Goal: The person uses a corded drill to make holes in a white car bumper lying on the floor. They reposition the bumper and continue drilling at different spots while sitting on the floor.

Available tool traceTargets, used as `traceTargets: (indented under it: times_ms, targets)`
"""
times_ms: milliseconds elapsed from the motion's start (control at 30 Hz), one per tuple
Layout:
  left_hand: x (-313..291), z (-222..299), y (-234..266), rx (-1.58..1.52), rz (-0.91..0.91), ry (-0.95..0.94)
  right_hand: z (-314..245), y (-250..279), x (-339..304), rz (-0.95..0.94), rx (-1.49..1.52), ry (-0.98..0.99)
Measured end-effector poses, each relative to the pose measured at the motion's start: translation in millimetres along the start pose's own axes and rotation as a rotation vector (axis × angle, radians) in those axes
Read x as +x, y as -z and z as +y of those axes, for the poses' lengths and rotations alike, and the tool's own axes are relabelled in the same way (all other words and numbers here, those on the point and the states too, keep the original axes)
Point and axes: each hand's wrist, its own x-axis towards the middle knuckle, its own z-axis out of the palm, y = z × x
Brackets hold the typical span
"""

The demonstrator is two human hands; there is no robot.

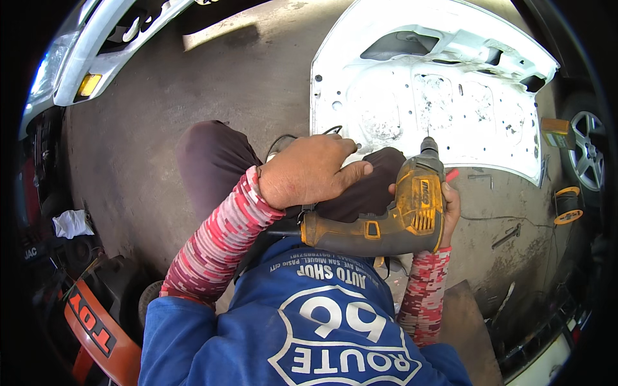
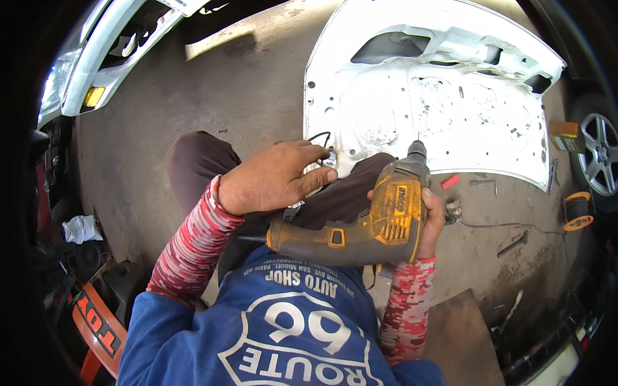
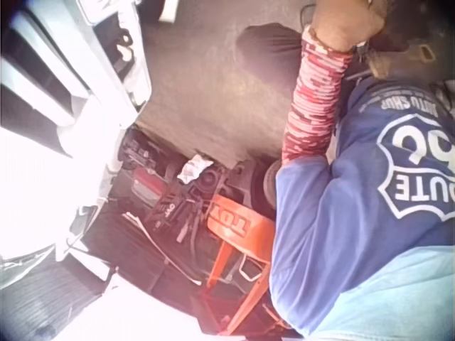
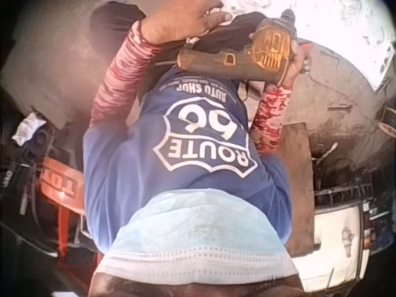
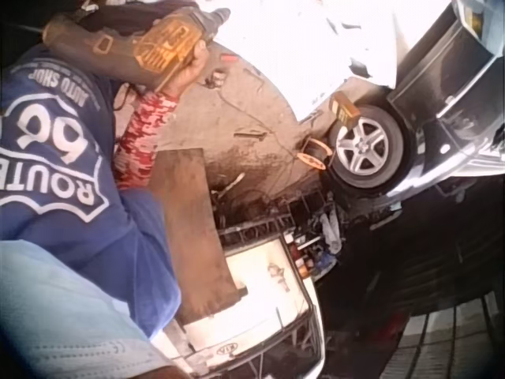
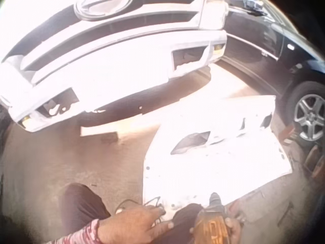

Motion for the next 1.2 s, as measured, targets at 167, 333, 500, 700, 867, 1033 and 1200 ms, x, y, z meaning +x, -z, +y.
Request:
traceTargets:
  times_ms: [167, 333, 500, 700, 867, 1033, 1200]
  targets:
    - [13, -30, -34, -0.319, -0.178, -0.142, 5, 5, 11, 0.045, -0.056, -0.053]
    - [96, -147, -34, 0.056, -0.028, 0.124, 10, -5, 7, 0.023, 0.014, -0.124]
    - [110, -203, -96, -0.210, -0.334, 0.478, 12, -14, -21, 0.119, -0.111, -0.077]
    - [109, -232, -112, -0.087, 0.347, 0.397, 34, -13, -17, 0.064, -0.119, -0.050]
    - [105, -279, -130, 0.317, -0.037, 0.621, 30, -6, 5, 0.066, -0.131, -0.037]
    - [70, -310, -163, 0.321, -0.054, 0.512, 33, -2, 10, 0.080, -0.145, -0.021]
    - [30, -331, -159, 0.255, -0.010, 0.608, 40, 0, 17, 0.098, -0.077, -0.031]
